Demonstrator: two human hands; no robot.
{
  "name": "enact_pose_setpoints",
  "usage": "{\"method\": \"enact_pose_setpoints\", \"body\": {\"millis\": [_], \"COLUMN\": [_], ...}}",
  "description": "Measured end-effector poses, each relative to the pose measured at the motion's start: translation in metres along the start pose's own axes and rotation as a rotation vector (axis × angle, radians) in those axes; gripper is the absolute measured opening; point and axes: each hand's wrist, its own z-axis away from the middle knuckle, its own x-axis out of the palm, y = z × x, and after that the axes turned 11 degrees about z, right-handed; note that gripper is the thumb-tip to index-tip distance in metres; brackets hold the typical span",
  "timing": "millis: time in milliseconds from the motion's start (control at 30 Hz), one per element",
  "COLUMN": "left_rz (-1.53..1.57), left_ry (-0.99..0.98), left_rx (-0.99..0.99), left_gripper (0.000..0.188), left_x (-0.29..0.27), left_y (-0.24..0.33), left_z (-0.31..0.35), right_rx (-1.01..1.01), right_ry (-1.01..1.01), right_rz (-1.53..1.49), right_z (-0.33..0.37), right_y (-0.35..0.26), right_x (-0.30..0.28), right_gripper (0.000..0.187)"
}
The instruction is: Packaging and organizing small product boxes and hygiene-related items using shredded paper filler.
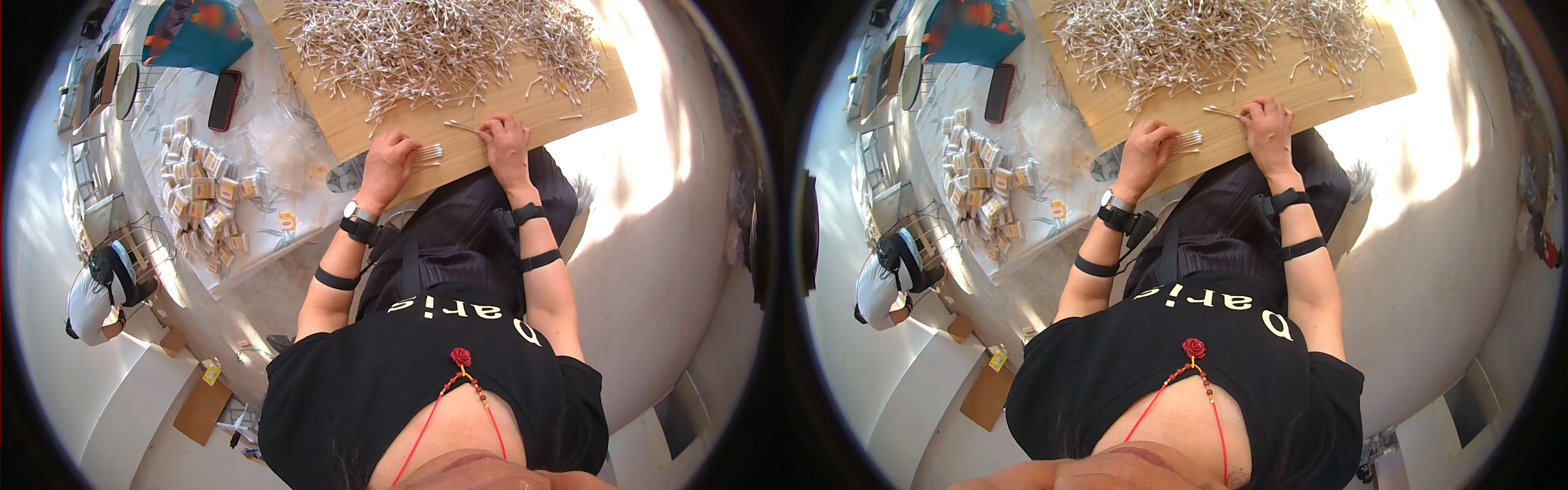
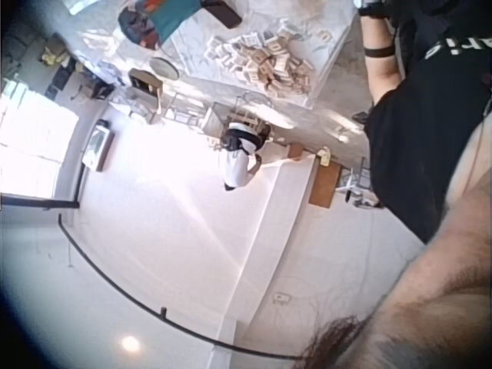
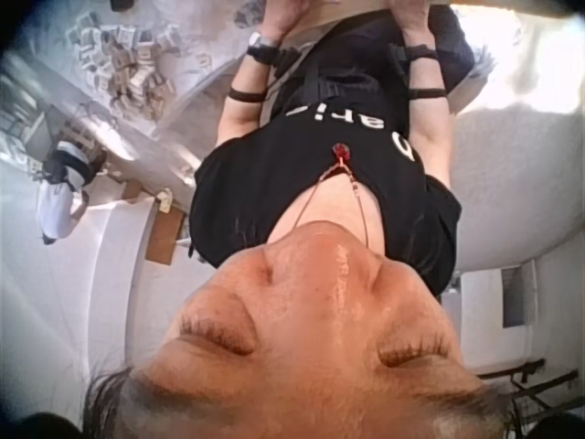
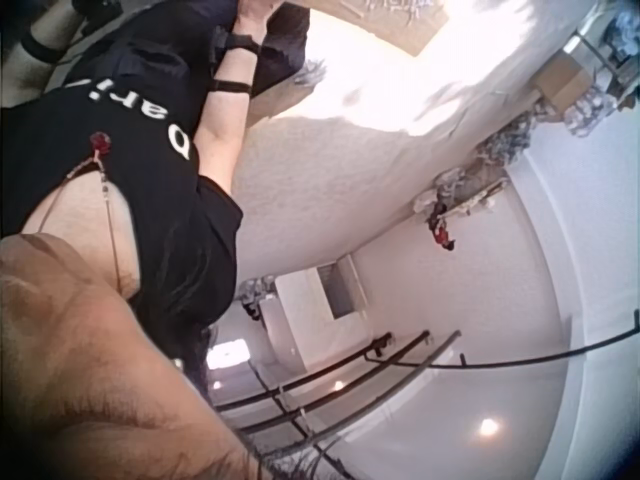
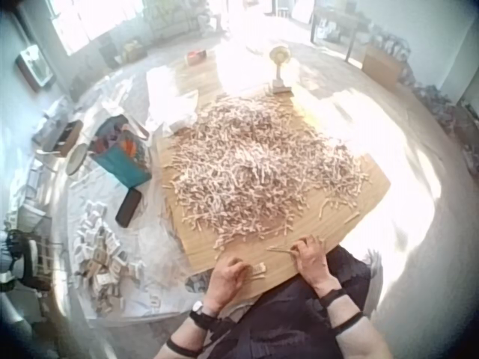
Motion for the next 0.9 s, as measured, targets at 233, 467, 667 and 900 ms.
{"method": "enact_pose_setpoints", "body": {"millis": [233,467,667,900], "left_rz": [-0.248,-0.321,-0.247,-0.218], "left_ry": [0.388,0.379,0.411,0.444], "left_rx": [-0.204,-0.199,-0.235,-0.188], "left_gripper": [0.019,0.016,0.012,0.011], "left_x": [-0.016,-0.022,-0.014,-0.006], "left_y": [-0.017,-0.028,-0.028,-0.029], "left_z": [-0.001,-0.009,-0.01,-0.022], "right_rx": [-0.098,-0.173,-0.169,-0.163], "right_ry": [-0.024,-0.086,-0.087,-0.086], "right_rz": [-0.085,-0.151,-0.176,-0.195], "right_z": [-0.011,-0.01,-0.01,-0.01], "right_y": [-0.041,-0.058,-0.058,-0.058], "right_x": [0.014,0.018,0.017,0.016], "right_gripper": [0.013,0.012,0.013,0.014]}}
